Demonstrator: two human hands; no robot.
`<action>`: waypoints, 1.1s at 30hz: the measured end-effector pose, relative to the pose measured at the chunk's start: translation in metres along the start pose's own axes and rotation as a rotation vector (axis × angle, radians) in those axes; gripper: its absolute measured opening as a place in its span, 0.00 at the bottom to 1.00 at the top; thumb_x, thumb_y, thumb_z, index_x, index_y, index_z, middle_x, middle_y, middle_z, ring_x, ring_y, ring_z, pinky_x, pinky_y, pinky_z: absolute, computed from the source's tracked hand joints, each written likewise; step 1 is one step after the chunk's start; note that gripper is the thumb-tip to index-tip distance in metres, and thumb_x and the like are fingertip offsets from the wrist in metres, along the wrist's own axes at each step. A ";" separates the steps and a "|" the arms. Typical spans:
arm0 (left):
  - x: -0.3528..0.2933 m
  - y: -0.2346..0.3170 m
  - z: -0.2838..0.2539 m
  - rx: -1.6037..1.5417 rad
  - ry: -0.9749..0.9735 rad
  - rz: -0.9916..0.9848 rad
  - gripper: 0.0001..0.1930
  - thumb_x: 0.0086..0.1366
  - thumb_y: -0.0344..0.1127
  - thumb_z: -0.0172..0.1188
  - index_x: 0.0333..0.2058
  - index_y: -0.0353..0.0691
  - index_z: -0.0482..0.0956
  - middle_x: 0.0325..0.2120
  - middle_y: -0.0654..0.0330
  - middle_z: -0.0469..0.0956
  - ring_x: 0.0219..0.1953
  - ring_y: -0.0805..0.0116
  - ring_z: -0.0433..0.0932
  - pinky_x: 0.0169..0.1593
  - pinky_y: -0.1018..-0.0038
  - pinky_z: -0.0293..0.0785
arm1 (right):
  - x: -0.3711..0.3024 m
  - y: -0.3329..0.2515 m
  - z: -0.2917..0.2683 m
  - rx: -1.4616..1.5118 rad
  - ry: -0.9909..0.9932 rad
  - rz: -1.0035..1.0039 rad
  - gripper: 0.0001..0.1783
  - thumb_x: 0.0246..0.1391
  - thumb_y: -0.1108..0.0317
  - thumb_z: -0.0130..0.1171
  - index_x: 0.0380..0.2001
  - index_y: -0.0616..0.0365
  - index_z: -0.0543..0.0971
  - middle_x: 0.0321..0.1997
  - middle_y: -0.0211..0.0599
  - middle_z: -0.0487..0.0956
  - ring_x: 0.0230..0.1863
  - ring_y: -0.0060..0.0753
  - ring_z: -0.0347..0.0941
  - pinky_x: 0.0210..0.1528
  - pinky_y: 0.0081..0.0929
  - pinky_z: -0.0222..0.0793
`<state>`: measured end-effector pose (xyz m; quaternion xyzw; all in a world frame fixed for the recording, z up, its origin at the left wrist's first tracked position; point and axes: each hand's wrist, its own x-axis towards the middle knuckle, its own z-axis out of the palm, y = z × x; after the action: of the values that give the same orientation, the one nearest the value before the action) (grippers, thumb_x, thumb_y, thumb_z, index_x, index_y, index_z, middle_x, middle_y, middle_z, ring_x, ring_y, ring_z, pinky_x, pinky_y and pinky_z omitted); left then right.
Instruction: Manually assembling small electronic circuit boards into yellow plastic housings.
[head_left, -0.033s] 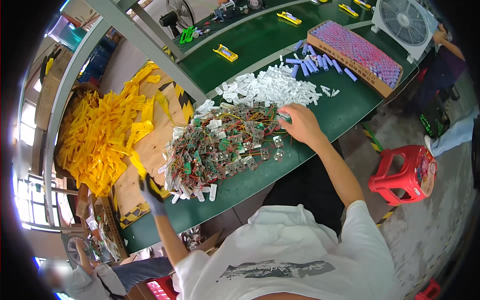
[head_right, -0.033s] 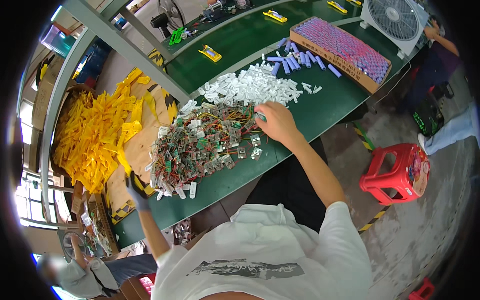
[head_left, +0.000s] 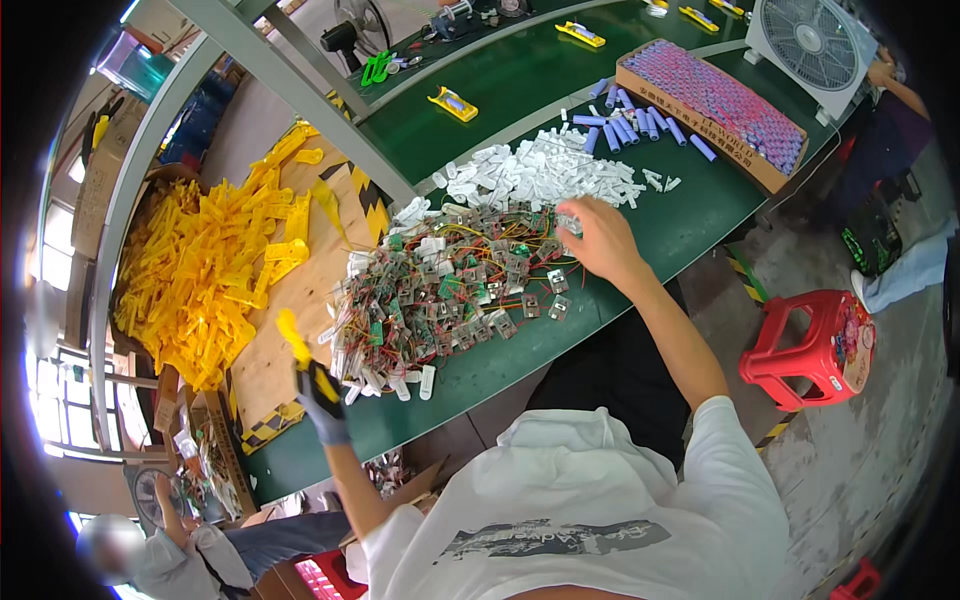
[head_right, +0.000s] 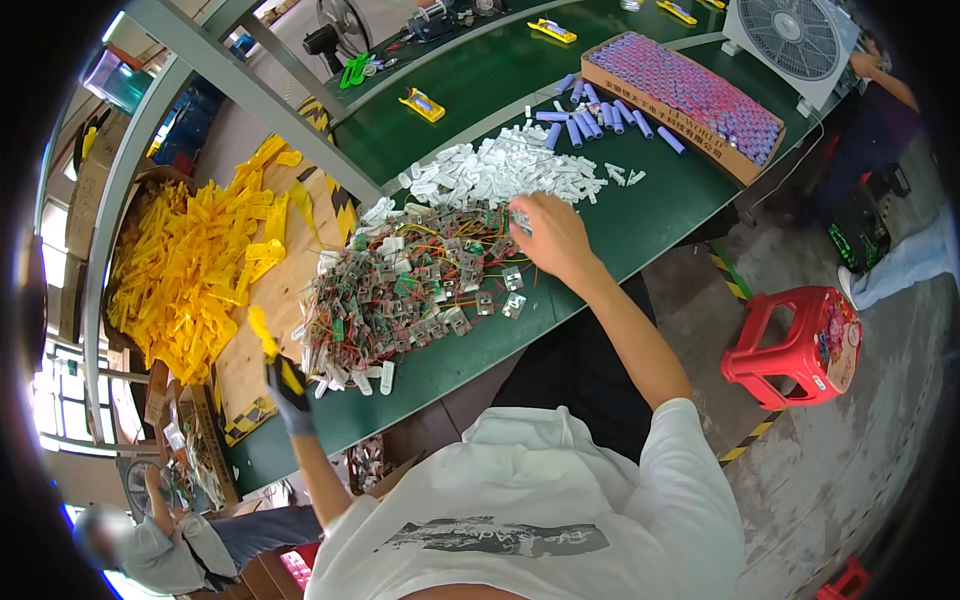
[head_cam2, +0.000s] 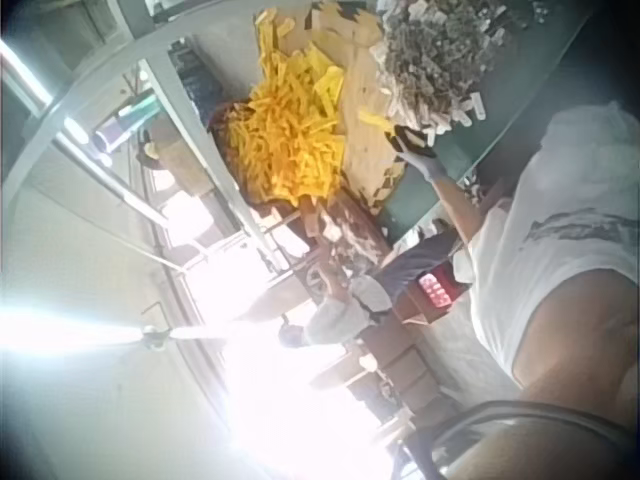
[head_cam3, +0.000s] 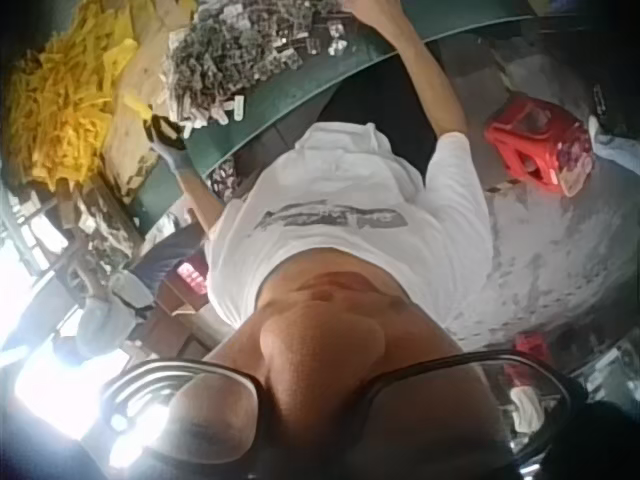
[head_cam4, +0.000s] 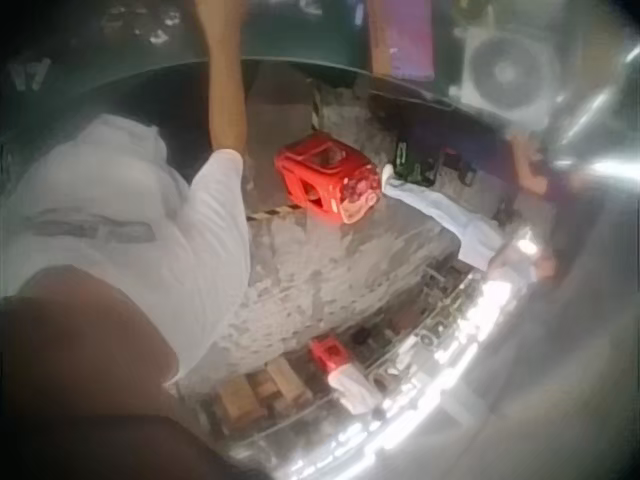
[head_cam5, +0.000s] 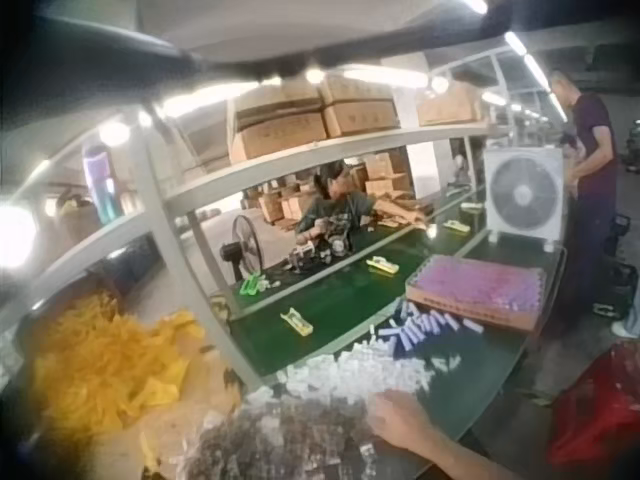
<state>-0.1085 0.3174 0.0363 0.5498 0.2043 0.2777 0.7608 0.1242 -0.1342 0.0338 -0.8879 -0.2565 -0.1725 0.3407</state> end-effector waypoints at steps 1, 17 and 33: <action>-0.047 -0.013 0.028 -0.031 0.137 0.011 0.15 0.64 0.38 0.56 0.48 0.45 0.69 0.32 0.64 0.74 0.31 0.74 0.74 0.32 0.77 0.73 | 0.007 0.003 0.004 -0.033 0.010 0.029 0.14 0.48 0.62 0.65 0.36 0.57 0.79 0.36 0.36 0.77 0.40 0.41 0.73 0.44 0.34 0.68; -0.171 -0.106 0.214 -0.916 -0.536 -0.721 0.27 0.59 0.47 0.58 0.54 0.41 0.67 0.55 0.48 0.69 0.57 0.49 0.69 0.59 0.52 0.64 | 0.055 -0.026 -0.006 0.052 -0.259 -0.107 0.14 0.44 0.64 0.68 0.35 0.56 0.81 0.32 0.40 0.83 0.34 0.36 0.80 0.39 0.31 0.73; -0.145 -0.080 0.277 -1.060 -0.822 -0.662 0.29 0.54 0.54 0.62 0.52 0.50 0.72 0.66 0.44 0.49 0.67 0.44 0.51 0.67 0.53 0.51 | 0.030 -0.081 -0.079 0.644 0.223 -0.102 0.14 0.41 0.72 0.72 0.33 0.63 0.81 0.32 0.34 0.82 0.27 0.18 0.75 0.31 0.17 0.71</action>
<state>-0.0325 0.0038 0.0480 0.0787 -0.1030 -0.1324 0.9827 0.0917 -0.1274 0.1461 -0.6966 -0.3032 -0.1954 0.6202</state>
